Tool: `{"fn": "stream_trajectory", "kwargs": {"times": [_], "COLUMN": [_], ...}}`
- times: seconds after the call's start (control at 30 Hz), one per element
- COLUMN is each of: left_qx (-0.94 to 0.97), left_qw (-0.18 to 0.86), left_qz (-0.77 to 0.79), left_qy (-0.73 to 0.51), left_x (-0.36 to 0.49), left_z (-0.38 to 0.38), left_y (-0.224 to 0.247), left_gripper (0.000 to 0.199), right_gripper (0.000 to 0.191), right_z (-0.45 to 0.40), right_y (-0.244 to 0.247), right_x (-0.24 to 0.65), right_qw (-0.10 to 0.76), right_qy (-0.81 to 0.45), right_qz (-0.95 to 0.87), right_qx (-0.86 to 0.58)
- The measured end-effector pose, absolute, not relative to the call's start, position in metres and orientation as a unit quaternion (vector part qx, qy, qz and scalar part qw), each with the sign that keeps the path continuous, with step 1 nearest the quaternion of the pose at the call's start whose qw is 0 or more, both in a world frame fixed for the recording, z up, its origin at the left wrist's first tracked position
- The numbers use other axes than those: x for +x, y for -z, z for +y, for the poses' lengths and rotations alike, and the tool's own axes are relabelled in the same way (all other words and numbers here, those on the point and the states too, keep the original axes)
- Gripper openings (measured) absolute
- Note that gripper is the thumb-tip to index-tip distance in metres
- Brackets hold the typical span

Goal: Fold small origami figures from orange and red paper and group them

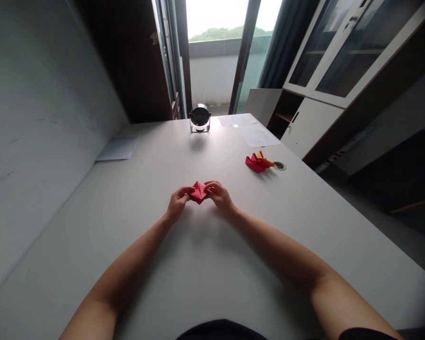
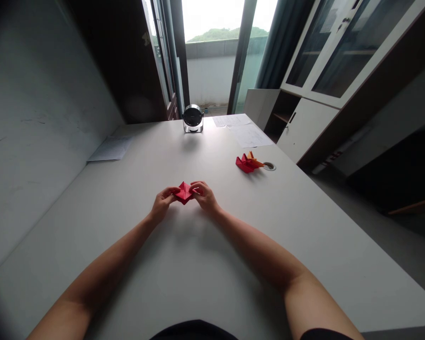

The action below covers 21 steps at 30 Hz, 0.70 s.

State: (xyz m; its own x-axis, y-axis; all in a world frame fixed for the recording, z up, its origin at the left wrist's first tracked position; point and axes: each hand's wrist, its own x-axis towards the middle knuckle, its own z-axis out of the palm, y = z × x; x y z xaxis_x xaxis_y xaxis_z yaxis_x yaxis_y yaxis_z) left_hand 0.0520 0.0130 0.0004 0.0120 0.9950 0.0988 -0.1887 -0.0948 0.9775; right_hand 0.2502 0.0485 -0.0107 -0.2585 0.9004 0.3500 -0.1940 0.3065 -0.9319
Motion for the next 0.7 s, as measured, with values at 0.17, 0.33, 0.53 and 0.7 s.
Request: {"fn": "stream_trajectory", "kwargs": {"times": [0.17,0.33,0.53,0.7], "left_qx": [0.467,0.511,0.592,0.624], "left_qw": [0.519,0.494,0.453,0.399], "left_qz": [0.424,0.433,0.437,0.466], "left_qy": [-0.577,-0.555,-0.503,-0.485], "left_x": [0.049,0.049,0.05,0.049], "left_z": [0.014,0.01,0.005,0.007], "left_y": [0.002,-0.003,-0.009,-0.002], "left_gripper": [0.029,0.03,0.028,0.022], "right_gripper": [0.016,0.022,0.039,0.045], "right_z": [0.047,0.049,0.053,0.055], "right_y": [0.007,0.007,0.009,0.009], "right_x": [0.253,0.251,0.252,0.253], "right_qw": [0.515,0.512,0.498,0.488], "right_qy": [-0.578,-0.589,-0.562,-0.584], "right_qz": [-0.563,-0.55,-0.565,-0.556], "right_qx": [-0.289,-0.298,-0.344,-0.334]}}
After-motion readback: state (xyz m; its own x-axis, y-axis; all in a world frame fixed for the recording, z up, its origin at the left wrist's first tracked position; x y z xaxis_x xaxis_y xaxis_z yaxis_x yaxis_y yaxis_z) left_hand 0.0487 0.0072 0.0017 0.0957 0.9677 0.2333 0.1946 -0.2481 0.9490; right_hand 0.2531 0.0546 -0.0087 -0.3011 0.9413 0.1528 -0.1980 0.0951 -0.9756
